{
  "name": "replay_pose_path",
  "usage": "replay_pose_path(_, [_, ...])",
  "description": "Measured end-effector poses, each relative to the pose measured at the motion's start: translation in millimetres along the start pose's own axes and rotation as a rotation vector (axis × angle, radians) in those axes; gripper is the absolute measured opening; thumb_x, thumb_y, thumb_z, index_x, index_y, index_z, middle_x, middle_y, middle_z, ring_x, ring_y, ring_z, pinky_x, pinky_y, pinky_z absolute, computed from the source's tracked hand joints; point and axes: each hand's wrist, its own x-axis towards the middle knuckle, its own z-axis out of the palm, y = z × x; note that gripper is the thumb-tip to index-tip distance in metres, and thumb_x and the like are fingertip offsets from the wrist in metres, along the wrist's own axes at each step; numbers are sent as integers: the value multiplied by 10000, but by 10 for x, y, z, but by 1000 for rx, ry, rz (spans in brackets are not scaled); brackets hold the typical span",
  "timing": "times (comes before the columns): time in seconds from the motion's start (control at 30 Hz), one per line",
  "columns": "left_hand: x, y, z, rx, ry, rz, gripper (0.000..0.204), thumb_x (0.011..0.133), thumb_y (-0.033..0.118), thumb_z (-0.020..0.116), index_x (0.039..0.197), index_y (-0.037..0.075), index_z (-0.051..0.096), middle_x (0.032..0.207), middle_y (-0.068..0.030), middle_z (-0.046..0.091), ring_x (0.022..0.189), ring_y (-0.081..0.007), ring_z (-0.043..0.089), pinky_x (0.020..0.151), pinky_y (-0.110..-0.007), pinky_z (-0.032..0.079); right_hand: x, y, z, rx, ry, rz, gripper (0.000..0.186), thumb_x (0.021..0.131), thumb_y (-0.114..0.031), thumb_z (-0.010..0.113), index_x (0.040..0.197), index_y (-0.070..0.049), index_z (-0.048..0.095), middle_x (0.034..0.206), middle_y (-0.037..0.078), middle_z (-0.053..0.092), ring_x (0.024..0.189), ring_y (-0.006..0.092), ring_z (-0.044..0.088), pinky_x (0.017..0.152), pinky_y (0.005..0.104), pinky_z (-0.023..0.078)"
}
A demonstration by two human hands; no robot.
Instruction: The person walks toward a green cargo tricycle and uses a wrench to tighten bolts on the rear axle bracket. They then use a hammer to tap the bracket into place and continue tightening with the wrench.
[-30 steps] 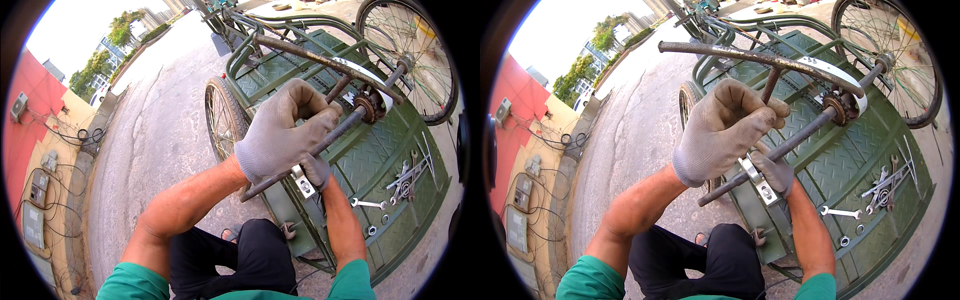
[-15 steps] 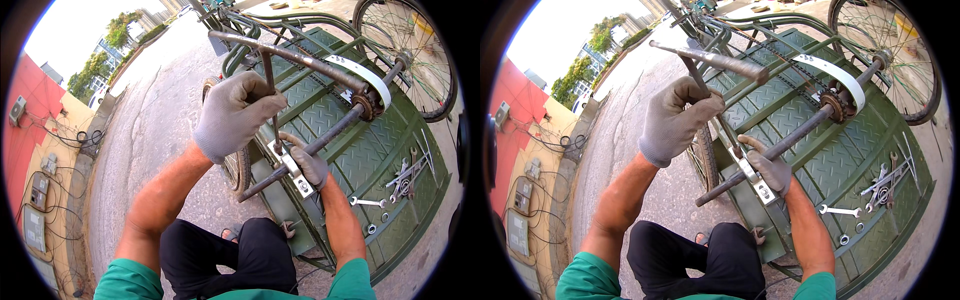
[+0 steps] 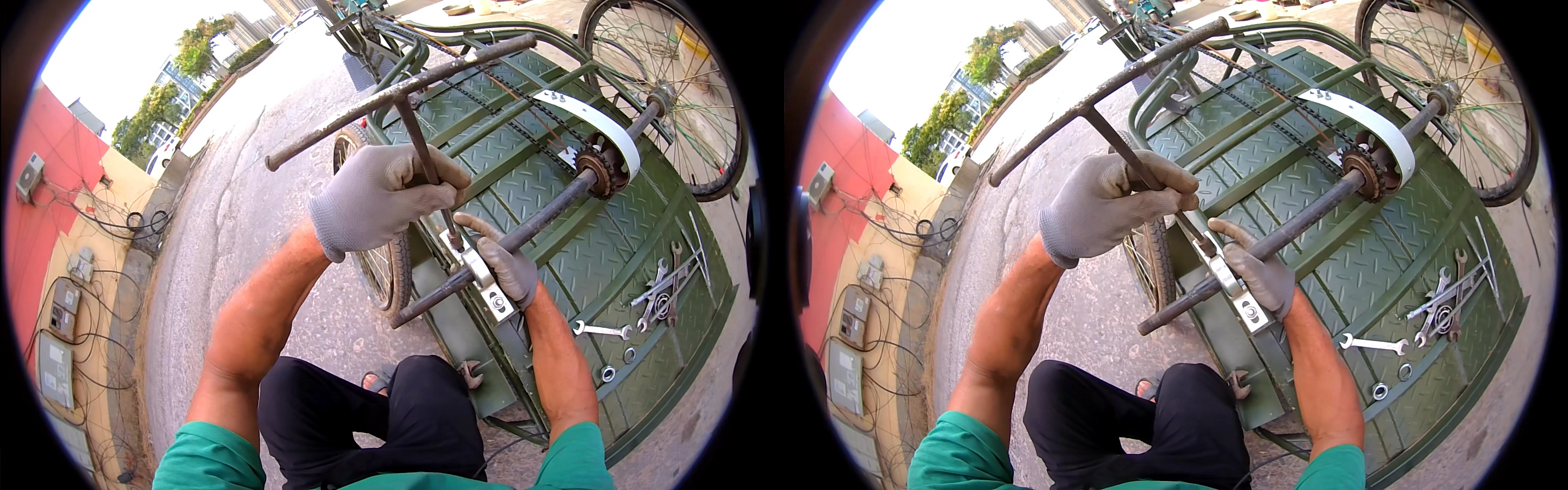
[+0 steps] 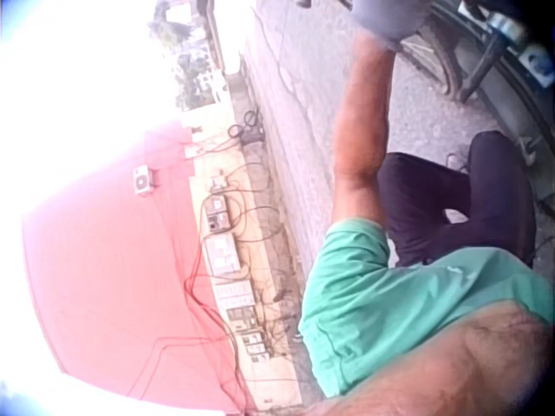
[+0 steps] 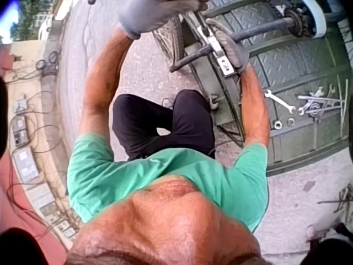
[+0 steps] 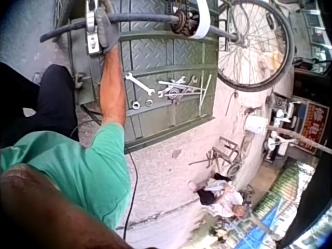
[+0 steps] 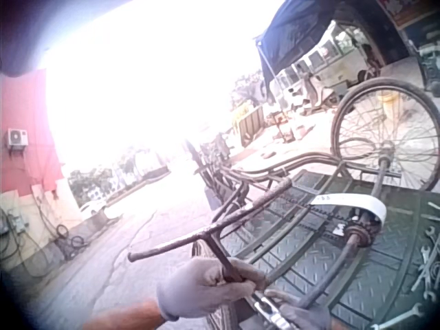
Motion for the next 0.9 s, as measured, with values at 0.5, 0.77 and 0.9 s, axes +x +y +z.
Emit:
replay_pose_path(0.5, [6,-58,74,-283,61,17,263,981,76,675,1212,-47,663,1053,-125,732,1011,-168,699,925,-317,561,-2,5,-62,-130,-15,19,721,1014,-490,567,1571,-88,346,991,116,739,863,151,723,768,282,578])
replay_pose_path(0.77, [-47,-41,217,-40,265,-86,234,942,58,729,1148,-47,695,1010,-121,747,951,-149,708,872,-279,567,-25,-65,66,-49,30,8,642,1012,-298,565,1549,-14,357,858,-56,578,748,26,510,680,203,431])
replay_pose_path(0.9, [17,17,325,-122,294,-13,302,940,75,746,1215,-28,673,999,-90,739,914,-117,698,824,-256,564,-31,-39,9,-46,27,19,637,1012,-313,572,1545,-28,371,911,-49,592,803,31,528,718,208,440])
